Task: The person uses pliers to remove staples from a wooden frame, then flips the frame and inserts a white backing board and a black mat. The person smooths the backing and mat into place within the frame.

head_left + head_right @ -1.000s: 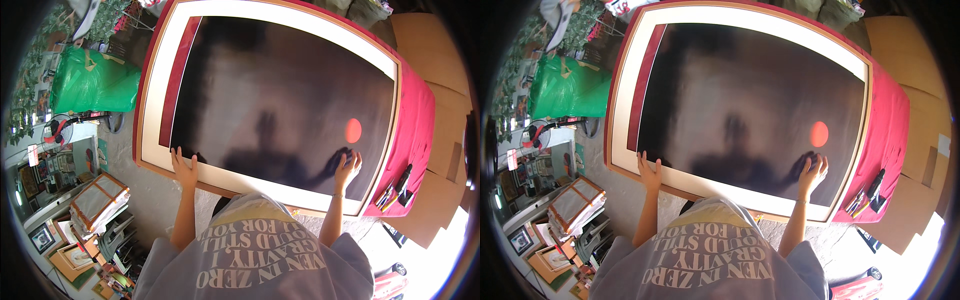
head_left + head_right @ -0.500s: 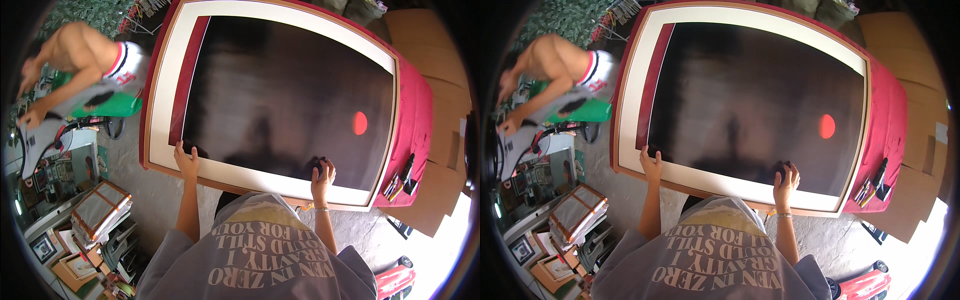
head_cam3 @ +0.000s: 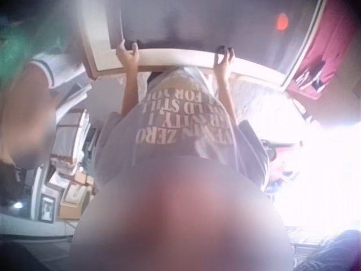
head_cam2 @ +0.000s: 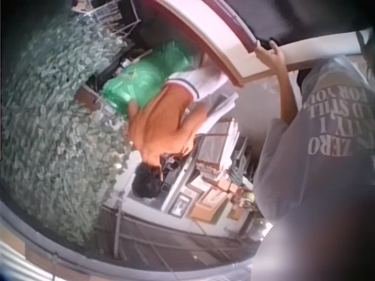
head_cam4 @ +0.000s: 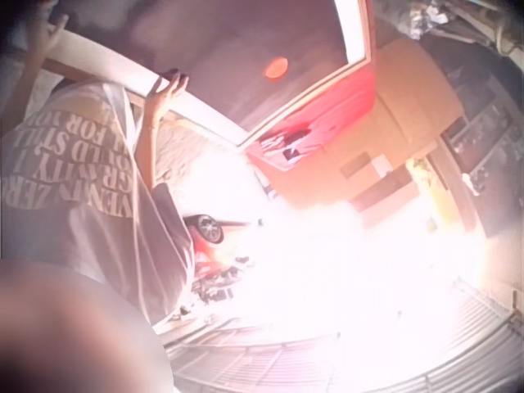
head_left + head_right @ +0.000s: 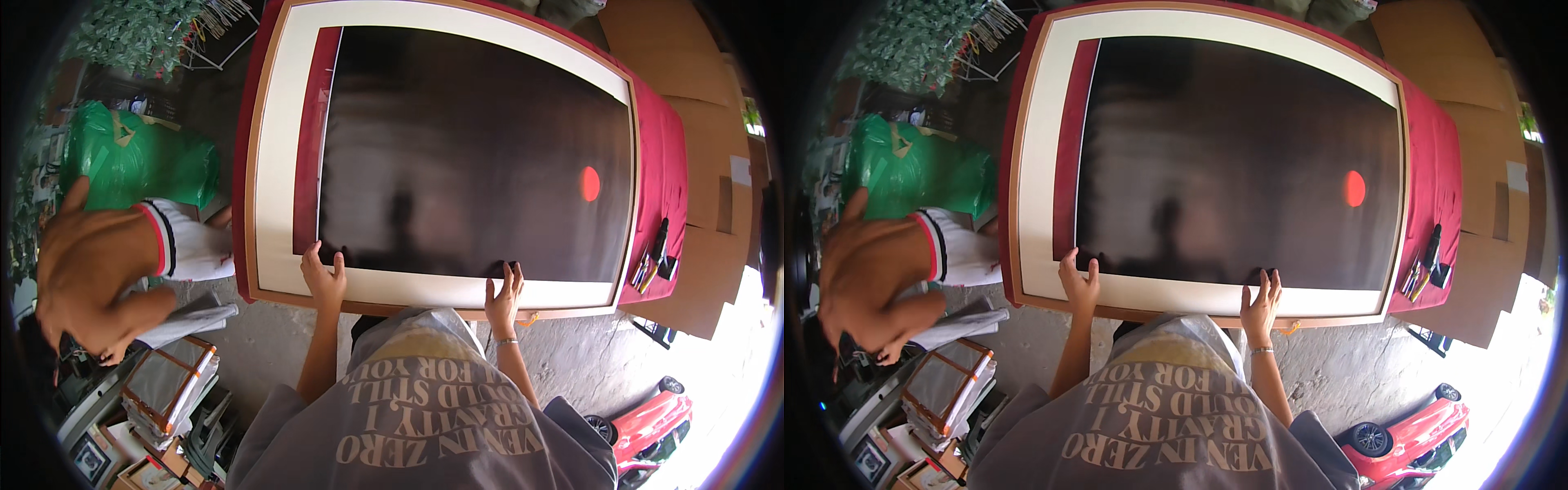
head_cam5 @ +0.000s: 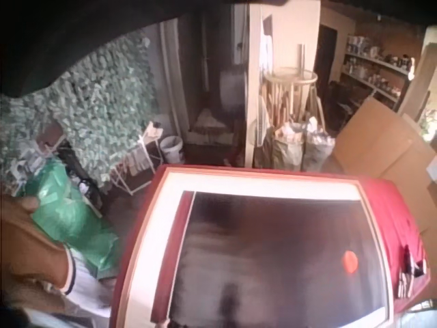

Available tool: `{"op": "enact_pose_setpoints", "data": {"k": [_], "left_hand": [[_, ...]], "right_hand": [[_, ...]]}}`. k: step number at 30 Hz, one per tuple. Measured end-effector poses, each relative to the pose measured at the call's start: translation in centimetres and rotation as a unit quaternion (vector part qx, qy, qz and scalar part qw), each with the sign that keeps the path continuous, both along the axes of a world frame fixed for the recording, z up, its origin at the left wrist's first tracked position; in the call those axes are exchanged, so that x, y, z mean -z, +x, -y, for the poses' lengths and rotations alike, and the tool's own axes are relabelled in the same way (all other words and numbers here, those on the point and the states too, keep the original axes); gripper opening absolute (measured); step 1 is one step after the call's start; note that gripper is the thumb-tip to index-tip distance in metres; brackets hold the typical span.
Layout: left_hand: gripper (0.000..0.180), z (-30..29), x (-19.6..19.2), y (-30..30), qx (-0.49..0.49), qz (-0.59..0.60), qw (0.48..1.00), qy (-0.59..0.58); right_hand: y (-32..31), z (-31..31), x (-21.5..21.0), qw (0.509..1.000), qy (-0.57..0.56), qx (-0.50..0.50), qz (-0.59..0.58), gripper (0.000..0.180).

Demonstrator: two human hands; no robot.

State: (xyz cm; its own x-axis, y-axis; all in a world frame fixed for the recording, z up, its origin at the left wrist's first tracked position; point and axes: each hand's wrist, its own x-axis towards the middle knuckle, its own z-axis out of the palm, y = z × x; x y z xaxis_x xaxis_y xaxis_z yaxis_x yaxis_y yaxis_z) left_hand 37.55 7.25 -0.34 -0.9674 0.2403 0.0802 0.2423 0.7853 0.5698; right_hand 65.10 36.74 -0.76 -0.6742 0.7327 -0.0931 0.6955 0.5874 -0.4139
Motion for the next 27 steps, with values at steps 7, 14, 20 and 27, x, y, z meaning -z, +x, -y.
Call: {"op": "enact_pose_setpoints", "data": {"k": [7, 14, 20, 27], "left_hand": [[0.050, 0.2, 0.3, -0.5, 0.002, 0.039, 0.999, 0.016], [0.046, 0.8, 1.3, -1.1, 0.014, 0.088, 0.993, 0.077], [0.046, 1.7, 2.4, -1.9, -0.030, 0.157, 0.979, 0.127], [0.047, 2.7, 3.0, -3.7, -0.095, 0.229, 0.955, 0.163]], "right_hand": [[-0.7, 0.6, 0.5, 0.999, 0.025, 0.025, -0.007, 0.054], [-1.2, 1.0, 0.7, 0.996, 0.016, 0.079, -0.036, 0.051], [-1.4, 1.0, 0.3, 0.990, -0.004, 0.125, -0.069, 0.048], [-1.2, 1.0, -0.2, 0.989, -0.022, 0.138, -0.055, 0.048]]}}
